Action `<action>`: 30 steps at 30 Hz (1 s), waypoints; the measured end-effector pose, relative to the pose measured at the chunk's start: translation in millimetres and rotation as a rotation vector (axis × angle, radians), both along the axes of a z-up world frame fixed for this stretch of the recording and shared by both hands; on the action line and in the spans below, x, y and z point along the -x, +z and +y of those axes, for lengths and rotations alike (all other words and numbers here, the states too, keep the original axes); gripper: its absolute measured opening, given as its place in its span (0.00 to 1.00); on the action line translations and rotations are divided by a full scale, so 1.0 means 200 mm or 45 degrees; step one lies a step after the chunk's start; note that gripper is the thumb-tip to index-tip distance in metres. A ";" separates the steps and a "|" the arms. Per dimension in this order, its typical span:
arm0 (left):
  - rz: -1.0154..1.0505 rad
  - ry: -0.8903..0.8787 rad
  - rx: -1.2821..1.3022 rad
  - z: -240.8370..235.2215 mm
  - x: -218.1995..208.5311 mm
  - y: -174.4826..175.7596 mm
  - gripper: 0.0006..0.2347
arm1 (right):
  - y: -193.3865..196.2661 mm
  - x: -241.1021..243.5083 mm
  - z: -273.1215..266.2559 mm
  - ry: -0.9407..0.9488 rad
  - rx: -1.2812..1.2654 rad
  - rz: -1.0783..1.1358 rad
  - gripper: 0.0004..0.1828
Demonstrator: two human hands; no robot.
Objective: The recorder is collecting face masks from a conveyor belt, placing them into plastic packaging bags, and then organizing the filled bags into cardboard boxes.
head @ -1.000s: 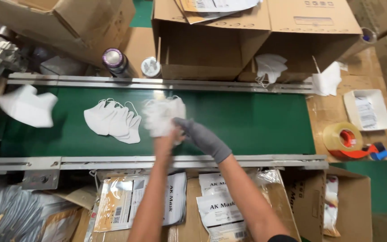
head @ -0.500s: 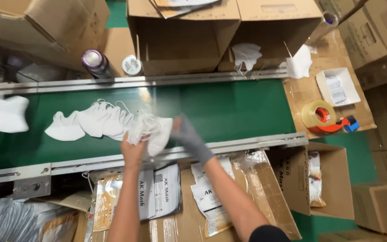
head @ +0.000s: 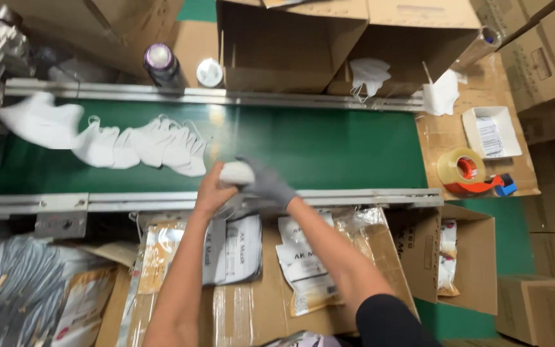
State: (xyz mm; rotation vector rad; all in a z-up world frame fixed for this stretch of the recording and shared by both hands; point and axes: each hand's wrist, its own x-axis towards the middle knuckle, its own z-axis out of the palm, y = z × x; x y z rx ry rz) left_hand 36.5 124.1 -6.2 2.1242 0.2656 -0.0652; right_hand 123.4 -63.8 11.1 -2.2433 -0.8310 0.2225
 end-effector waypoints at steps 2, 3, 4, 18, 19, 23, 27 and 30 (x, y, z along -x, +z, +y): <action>-0.525 0.098 0.251 -0.02 0.15 0.02 0.34 | -0.01 -0.09 -0.07 0.022 0.106 0.182 0.44; -0.519 0.109 0.252 -0.02 0.30 -0.03 0.34 | 0.19 -0.08 -0.12 0.032 0.110 0.188 0.44; -0.500 0.356 0.165 -0.03 0.46 -0.07 0.23 | 0.39 -0.07 -0.16 0.023 -0.349 0.468 0.41; 0.553 0.235 -0.702 -0.09 0.65 -0.45 0.12 | 0.04 0.33 -0.17 -0.254 -0.685 0.948 0.29; 0.496 0.319 -0.669 -0.09 0.69 -0.47 0.11 | -0.03 0.37 -0.19 -0.300 -0.716 1.088 0.27; 0.124 0.481 -0.549 -0.11 0.85 -0.47 0.06 | -0.23 0.65 -0.08 -0.408 -1.030 1.834 0.26; -0.760 0.625 -0.321 -0.28 0.96 -0.41 0.14 | -0.20 0.87 0.04 -0.430 -1.143 2.301 0.25; -0.610 0.752 -0.282 -0.34 1.00 -0.43 0.07 | -0.25 0.82 -0.04 -0.615 -1.013 2.354 0.26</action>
